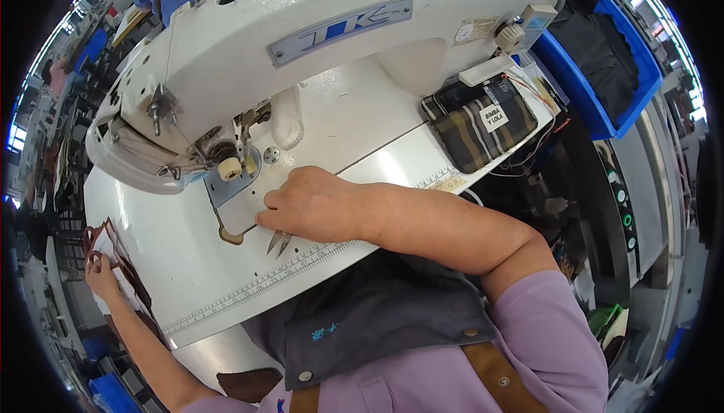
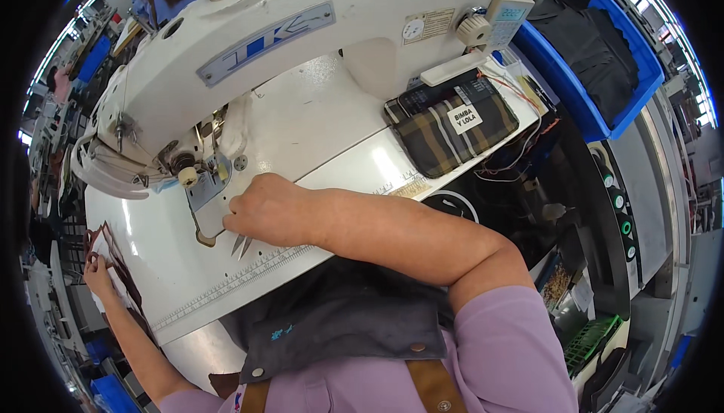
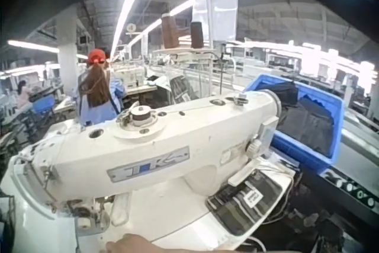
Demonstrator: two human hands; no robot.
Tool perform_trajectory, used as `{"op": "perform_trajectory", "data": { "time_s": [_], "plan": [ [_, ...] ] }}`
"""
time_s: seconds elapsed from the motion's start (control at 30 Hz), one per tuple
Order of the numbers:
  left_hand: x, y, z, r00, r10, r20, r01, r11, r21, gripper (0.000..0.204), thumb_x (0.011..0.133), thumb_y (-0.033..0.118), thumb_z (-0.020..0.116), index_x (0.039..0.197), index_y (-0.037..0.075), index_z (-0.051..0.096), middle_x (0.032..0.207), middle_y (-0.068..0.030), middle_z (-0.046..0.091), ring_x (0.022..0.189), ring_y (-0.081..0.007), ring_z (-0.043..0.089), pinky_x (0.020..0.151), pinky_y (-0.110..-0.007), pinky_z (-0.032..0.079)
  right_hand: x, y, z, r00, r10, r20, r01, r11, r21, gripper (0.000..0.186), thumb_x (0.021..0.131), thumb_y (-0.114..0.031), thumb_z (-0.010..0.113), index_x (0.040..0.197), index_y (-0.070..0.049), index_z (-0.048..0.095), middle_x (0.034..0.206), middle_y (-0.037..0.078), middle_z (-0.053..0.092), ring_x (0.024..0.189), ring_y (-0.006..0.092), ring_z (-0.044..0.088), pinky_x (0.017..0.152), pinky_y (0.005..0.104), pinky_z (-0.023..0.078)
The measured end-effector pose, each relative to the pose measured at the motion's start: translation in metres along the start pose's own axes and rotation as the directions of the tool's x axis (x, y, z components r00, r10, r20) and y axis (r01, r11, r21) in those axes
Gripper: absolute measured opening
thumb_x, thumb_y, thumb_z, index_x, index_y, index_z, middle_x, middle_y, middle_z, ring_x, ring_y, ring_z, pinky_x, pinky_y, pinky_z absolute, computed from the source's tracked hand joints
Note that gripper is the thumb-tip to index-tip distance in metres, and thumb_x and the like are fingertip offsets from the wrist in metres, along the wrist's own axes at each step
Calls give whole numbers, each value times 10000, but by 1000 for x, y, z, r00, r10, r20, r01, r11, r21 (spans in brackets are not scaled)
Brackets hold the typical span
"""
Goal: The person sews the edges of brown tote bags using an industrial sewing machine. They guide the fabric under the needle, stitch along the seams, and trim excess threads with scissors. The person handles multiple bags, moving finished ones aside and picking up new ones from a stack.
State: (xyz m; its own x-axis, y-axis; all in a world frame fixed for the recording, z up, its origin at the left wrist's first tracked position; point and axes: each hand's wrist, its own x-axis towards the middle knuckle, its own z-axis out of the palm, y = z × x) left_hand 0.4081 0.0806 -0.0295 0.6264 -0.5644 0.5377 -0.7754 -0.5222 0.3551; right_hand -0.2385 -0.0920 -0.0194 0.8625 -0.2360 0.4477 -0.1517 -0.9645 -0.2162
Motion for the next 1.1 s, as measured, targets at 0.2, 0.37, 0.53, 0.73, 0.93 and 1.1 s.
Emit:
{"op": "perform_trajectory", "data": {
  "time_s": [0.2, 0.37, 0.53, 0.73, 0.93, 1.1],
  "plan": [
    [15, -36, -60, 899, -319, 302, 429, 497, -754, 524, 979, 226, 737, 1402, -45, 590, 1427, -124, 606, 1246, -172, 590, 1015, -299, 473, 9, -5, 3, 1000, -5, -22, 6, 1000, 16, 165, 903, -205, 653, 1054, -141, 677, 861, 45, 616, 681, 276, 656, 611, 417, 527],
    [-28, 48, -106, 879, -287, 381, 408, 37, -912, 390, 942, 173, 722, 1310, 81, 630, 1307, -44, 645, 1236, -199, 585, 1052, -505, 483, 43, -34, 19, 995, -61, 82, 57, 997, 55, 203, 910, -195, 672, 1101, -125, 682, 968, 66, 629, 688, 295, 654, 599, 435, 535],
    [-36, 71, -192, 952, -190, 239, 265, 125, -956, 266, 917, 132, 777, 1152, 48, 684, 1109, -37, 708, 1113, -161, 635, 975, -286, 514, 118, -111, 51, 953, -287, 95, 269, 948, 168, 271, 954, -162, 590, 1201, -79, 664, 1167, 98, 643, 853, 294, 716, 709, 434, 584],
    [-90, 112, -280, 976, -161, 145, 172, 168, -971, 229, 999, 173, 698, 1114, -24, 670, 1384, -162, 629, 1383, -227, 538, 1109, -342, 467, 163, -152, 105, 957, -263, 125, 241, 956, 167, 337, 950, -120, 574, 1274, -70, 650, 1365, 103, 613, 1006, 285, 720, 830, 419, 585],
    [-151, 194, -335, 963, 253, 90, -40, 467, -883, 373, 1000, 316, 674, 987, -51, 610, 1438, -292, 522, 1480, -432, 409, 1215, -516, 353, 140, -140, 91, 953, -296, 66, 280, 943, 179, 301, 940, -121, 577, 1222, -85, 674, 1306, 88, 654, 1063, 295, 702, 911, 409, 564],
    [-132, 204, -297, 730, 573, 372, 220, 319, -922, 374, 972, 334, 705, 1003, -27, 615, 1260, -193, 610, 1275, -293, 565, 1107, -406, 417, 82, -94, 38, 988, -17, 157, 9, 999, 51, 324, 864, -74, 649, 1187, -94, 670, 1242, 66, 675, 930, 323, 709, 782, 444, 573]
  ]
}}
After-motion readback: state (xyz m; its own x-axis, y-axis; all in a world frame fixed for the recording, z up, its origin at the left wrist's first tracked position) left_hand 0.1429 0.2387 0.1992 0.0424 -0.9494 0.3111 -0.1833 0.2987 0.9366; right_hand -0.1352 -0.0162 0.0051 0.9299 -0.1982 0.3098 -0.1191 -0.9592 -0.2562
